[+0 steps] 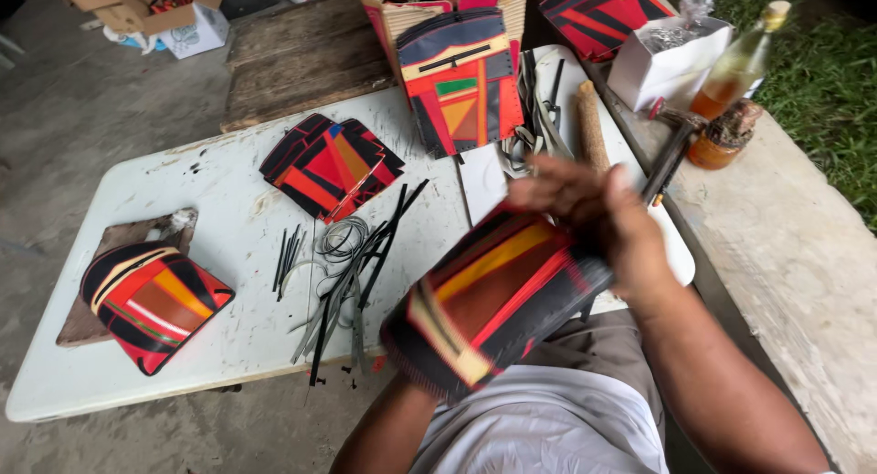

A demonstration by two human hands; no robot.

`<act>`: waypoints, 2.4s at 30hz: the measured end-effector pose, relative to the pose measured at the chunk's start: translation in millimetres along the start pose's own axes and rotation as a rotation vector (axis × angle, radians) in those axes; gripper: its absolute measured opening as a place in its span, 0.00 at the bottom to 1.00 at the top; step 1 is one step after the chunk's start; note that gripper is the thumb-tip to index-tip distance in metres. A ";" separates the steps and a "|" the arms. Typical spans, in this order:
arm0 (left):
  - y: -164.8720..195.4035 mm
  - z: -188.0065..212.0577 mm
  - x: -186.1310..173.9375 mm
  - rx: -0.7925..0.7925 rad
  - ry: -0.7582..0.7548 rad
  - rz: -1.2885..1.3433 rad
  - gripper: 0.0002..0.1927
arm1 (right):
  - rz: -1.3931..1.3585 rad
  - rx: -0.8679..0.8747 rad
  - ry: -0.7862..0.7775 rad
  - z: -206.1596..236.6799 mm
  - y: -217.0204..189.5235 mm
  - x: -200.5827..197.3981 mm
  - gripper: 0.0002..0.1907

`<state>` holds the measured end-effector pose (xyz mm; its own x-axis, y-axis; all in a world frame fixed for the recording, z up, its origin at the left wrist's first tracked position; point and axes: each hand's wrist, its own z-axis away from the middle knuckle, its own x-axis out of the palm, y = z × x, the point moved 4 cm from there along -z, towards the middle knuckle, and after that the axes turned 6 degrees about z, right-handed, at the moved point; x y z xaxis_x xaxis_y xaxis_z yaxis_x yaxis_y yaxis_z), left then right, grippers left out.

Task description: The person works on colorful patchwork leather bags at a table, turning and flexing a red bag to shape it, trimming its edges with scissors, and pulling and arranging leather straps and cords. They handle several finished and in-progress bags, adjusting seams and edges by hand throughout the episode.

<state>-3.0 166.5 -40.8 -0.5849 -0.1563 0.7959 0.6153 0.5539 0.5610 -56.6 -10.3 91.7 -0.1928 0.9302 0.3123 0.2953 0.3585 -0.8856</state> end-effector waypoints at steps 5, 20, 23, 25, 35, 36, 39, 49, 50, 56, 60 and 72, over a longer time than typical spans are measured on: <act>-16.4 -2.9 18.3 -0.044 -0.025 0.004 0.15 | -0.059 -0.066 0.118 15.3 -4.8 35.2 0.42; -1.9 37.1 13.5 -0.051 0.036 -0.008 0.16 | 1.188 0.088 -0.116 18.5 -1.5 59.3 0.34; -1.1 36.0 11.0 -0.053 0.038 -0.003 0.16 | 0.301 0.276 0.020 20.2 21.9 50.1 0.32; -2.9 35.7 10.3 -0.057 0.041 0.003 0.16 | -0.214 0.350 0.158 25.1 39.4 44.1 0.31; -17.7 34.2 15.0 -0.068 0.044 0.004 0.17 | 0.943 0.042 0.044 11.9 44.4 20.4 0.26; -15.5 35.9 13.9 -0.067 0.050 0.001 0.17 | 0.981 0.135 -0.149 10.9 50.5 24.1 0.27; -9.2 32.0 9.7 -0.072 0.054 0.003 0.17 | 0.365 0.381 -0.049 7.0 59.9 25.2 0.24; -24.8 17.3 24.2 -0.097 0.021 0.008 0.17 | 0.676 -0.111 -0.452 -5.4 -6.8 37.3 0.29; -24.6 15.2 23.6 -0.096 0.016 0.002 0.17 | 0.709 -0.065 -0.461 -9.5 -9.7 32.5 0.30; -12.6 25.3 14.5 -0.133 0.024 -0.013 0.18 | 0.780 0.171 -0.141 -30.8 -11.0 27.3 0.30; -15.4 28.1 21.2 -0.135 0.052 -0.012 0.18 | 0.839 0.397 -0.166 -34.2 -11.2 34.3 0.30; -9.8 44.1 12.1 -0.110 0.089 -0.023 0.18 | 0.170 0.438 -0.135 18.3 6.9 31.8 0.39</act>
<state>-39.4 195.3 -46.7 -0.5535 -0.2423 0.7969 0.6594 0.4571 0.5969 -77.8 20.3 89.2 -0.3044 0.9437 0.1292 -0.0827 0.1090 -0.9906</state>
